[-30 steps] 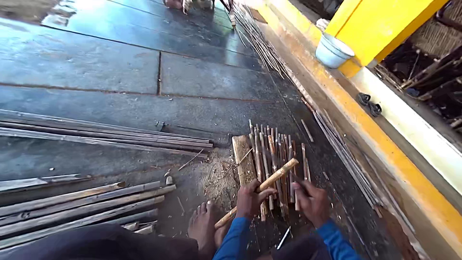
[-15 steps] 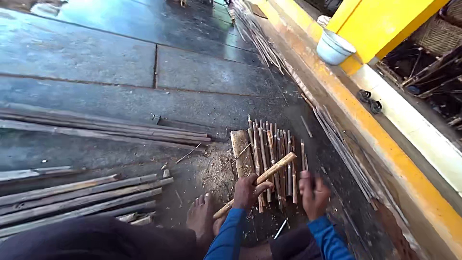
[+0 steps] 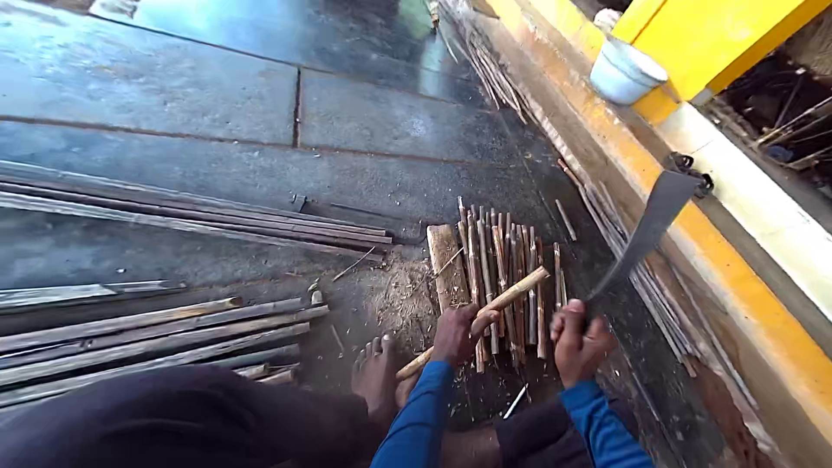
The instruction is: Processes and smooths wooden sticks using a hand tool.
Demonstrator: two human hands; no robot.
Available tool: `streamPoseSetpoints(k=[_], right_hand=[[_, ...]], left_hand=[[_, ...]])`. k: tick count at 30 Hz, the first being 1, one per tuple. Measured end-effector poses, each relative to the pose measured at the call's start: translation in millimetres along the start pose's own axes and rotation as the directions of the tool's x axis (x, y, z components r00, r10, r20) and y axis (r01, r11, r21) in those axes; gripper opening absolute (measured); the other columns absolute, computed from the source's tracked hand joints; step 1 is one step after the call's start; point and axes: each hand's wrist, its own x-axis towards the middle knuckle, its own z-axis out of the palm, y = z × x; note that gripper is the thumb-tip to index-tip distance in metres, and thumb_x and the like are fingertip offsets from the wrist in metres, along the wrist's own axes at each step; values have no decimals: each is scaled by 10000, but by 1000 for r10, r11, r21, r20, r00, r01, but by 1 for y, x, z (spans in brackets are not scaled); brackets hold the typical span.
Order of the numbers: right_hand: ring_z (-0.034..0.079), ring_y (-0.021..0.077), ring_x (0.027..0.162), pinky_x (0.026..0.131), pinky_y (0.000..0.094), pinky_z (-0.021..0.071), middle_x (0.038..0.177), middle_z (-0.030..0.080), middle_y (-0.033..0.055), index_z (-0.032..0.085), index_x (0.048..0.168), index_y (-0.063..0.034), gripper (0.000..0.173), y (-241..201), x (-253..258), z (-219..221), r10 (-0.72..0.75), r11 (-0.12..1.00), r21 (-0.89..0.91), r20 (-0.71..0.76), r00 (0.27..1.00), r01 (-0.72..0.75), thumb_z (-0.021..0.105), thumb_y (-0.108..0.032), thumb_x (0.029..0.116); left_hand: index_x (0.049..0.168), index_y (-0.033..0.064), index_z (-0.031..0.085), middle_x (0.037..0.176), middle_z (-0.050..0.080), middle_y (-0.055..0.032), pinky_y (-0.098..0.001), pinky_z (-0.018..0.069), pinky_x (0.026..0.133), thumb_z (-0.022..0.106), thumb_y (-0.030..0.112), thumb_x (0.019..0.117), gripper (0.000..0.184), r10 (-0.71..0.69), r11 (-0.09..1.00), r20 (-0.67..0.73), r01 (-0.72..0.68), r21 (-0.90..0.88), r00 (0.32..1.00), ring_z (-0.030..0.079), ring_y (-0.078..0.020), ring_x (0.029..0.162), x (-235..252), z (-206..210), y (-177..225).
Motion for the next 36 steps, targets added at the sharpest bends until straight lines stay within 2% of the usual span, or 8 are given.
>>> streamPoseSetpoints(k=[3,5,18,21,24,27,30,36], right_hand=[[615,198,486,451,459,512,563,599,23,693,824,-115,504,17,-9,8,-158,963,-194,161,974,189,518,-547,1015],[615,126,510,465,371,545,606,617,-1,697,861,-70,465,-1,4,3,-171,983,-64,18,985,171,544,-473,1036],[592,138,491,449,387,514,581,590,-15,678,819,-122,456,19,-3,10,-136,985,-97,61,989,142,546,-509,1022],[616,119,518,480,353,572,631,614,-13,666,941,-60,387,12,-10,15,-13,997,71,8,1000,13,539,-410,1047],[643,210,541,514,488,549,604,623,29,719,906,-125,468,45,-32,29,34,984,-179,216,976,5,560,-556,994],[633,138,525,502,374,579,634,646,-11,726,946,-78,424,38,-56,41,219,957,180,68,973,-228,577,-466,1028],[585,169,451,422,338,533,606,628,43,687,1022,20,332,27,-88,61,610,645,589,-13,792,-487,547,-280,1054],[592,193,480,463,355,551,631,629,72,691,1001,-14,370,47,-68,38,724,528,679,-46,688,-510,541,-345,1070]], left_hand=[[783,158,715,615,630,-4,-485,561,611,642,787,803,633,-29,999,13,29,-13,1000,643,-190,593,1,-2,4],[783,141,724,627,646,-20,-484,573,619,679,798,760,660,-3,1000,-61,2,-18,998,657,-195,605,11,-5,5],[823,149,728,608,631,-12,-510,565,642,437,727,957,661,-12,1000,-27,13,23,1000,653,-205,598,9,0,-3],[771,126,698,572,598,-26,-507,539,599,471,719,949,659,-16,1000,-49,16,10,999,627,-219,561,3,1,-5],[797,137,699,582,597,-8,-494,548,575,580,725,890,608,19,998,-69,-15,55,997,612,-198,545,0,9,-9],[868,139,753,652,673,-34,-536,567,632,666,708,843,577,-127,969,-134,151,194,983,672,-226,615,-24,7,-36],[903,108,762,724,707,-89,-586,566,737,673,639,890,539,-339,894,-117,359,268,933,708,-285,718,-47,7,-72],[1157,73,658,757,687,-108,-510,590,613,724,553,907,545,-385,923,45,383,39,922,679,-270,634,53,-8,38]])
